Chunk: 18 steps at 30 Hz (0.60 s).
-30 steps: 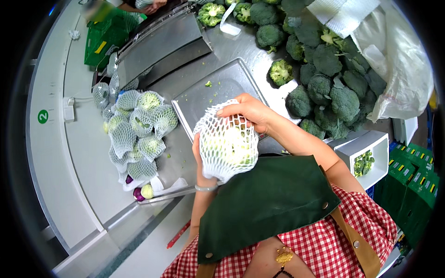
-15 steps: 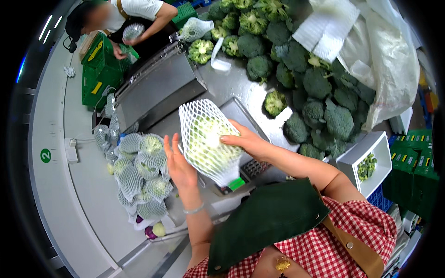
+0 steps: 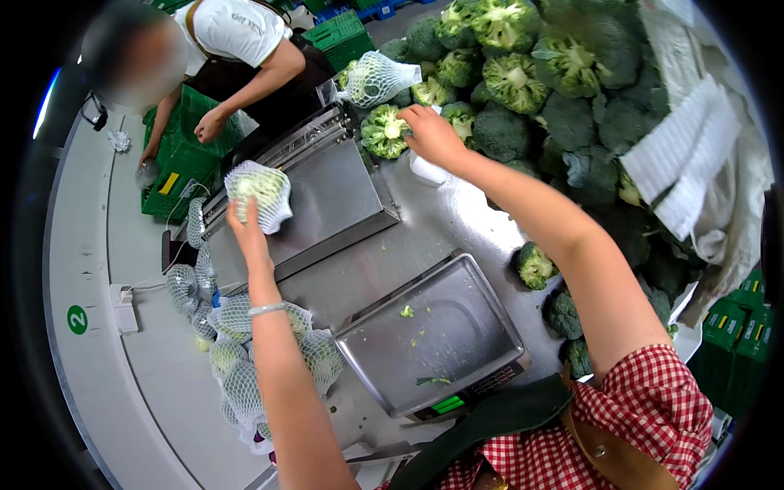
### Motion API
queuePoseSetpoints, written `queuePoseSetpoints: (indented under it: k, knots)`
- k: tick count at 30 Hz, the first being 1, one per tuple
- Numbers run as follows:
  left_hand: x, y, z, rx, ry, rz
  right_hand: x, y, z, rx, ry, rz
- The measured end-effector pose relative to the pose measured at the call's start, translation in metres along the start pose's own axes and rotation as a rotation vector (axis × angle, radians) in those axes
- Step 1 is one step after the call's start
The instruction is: The person repeatedly picks up broccoli heads from a large pile, places them on a digital scale, and then wraps them in white mesh bags. The person handles the broccoli and bags by hand, moving the packaged items to a pile on the left side of the counter.
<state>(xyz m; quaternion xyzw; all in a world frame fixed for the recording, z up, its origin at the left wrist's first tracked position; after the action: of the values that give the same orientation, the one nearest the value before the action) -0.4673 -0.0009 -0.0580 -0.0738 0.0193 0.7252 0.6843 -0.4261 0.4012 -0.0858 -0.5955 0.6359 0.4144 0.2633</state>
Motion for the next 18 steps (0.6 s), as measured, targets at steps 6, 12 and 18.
queuePoseSetpoints:
  k: [6, 12, 18]
  knots:
    - [-0.002, 0.012, 0.015, 0.172, 0.277, 0.07, 0.094, 0.056, 0.016, 0.002, -0.105, -0.111]
    - [0.03, -0.09, 0.114, 0.624, 0.859, 0.377, 0.062, 0.043, 0.064, 0.138, 0.242, 0.107]
    - [0.17, -0.214, 0.084, 0.611, 0.477, -0.456, -0.038, -0.083, -0.022, 0.176, 0.551, -0.195]
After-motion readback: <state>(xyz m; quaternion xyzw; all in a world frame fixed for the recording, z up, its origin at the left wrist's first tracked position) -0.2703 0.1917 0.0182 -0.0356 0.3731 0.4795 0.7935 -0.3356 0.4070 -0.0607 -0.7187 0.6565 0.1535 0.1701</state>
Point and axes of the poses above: each hand's wrist, its own y-axis towards the middle knuckle, its own x-axis out of the palm, z = x × y, the point moved 10 cm from there along y, towards the middle knuckle, and after that the axes turned 9 degrees about -z, right-handed, at the moved point
